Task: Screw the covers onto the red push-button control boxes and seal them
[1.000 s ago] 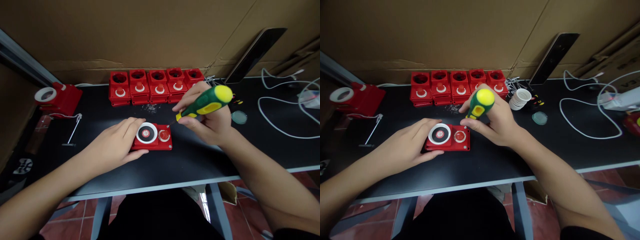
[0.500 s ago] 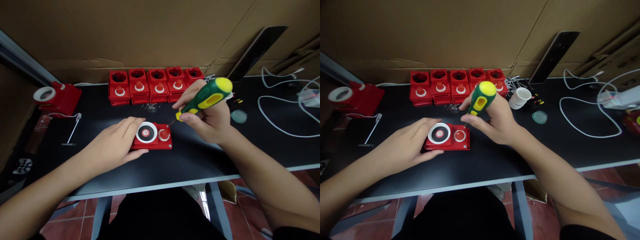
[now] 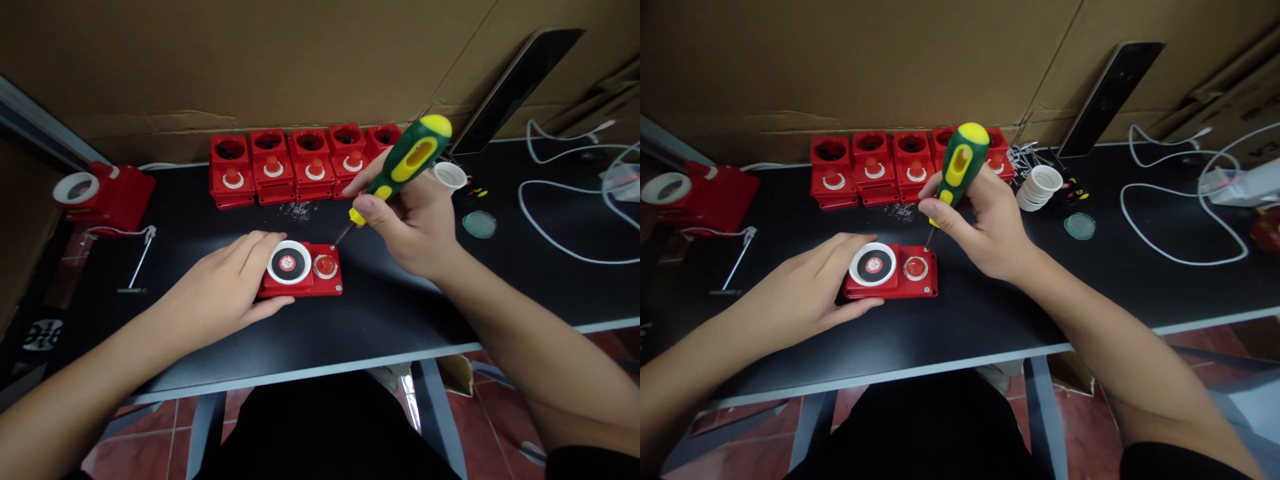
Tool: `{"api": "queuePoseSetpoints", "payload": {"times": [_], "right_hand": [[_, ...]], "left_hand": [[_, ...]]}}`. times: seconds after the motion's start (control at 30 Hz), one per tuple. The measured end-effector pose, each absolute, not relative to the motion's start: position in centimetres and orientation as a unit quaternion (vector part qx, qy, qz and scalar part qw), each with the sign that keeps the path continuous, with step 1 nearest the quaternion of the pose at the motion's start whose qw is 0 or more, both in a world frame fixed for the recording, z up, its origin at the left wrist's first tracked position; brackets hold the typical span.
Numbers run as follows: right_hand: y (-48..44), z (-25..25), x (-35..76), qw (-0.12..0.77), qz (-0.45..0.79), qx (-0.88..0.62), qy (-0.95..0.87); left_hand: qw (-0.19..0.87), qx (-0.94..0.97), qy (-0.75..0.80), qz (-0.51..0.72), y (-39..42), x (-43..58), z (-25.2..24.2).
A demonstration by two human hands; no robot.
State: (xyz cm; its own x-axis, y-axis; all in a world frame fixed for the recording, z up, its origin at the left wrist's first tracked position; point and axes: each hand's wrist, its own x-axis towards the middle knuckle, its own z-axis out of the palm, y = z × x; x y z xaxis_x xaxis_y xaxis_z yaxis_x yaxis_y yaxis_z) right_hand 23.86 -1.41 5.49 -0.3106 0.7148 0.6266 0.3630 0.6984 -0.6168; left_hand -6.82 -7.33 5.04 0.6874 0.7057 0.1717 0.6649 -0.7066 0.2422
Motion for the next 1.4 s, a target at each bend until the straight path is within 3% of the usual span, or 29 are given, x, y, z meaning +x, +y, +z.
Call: {"api": "queuePoseSetpoints", "payload": {"times": [0.27,0.6,1.4], "right_hand": [[-1.9,6.3,23.9,0.453,0.23,-0.296,-0.809],[-2.0,5.4,23.3,0.448,0.335,-0.36,-0.747],[-1.8,4.6,22.8,0.501,0.367,-0.344,-0.704]], "left_hand": [[0.096,0.912,0.373,0.138,-7.3,-6.9,5.0],[0.076,0.917,0.367,0.133,-7.3,-6.7,5.0],[0.106,0.916,0.371,0.11,-7.4,-6.8,5.5]]}}
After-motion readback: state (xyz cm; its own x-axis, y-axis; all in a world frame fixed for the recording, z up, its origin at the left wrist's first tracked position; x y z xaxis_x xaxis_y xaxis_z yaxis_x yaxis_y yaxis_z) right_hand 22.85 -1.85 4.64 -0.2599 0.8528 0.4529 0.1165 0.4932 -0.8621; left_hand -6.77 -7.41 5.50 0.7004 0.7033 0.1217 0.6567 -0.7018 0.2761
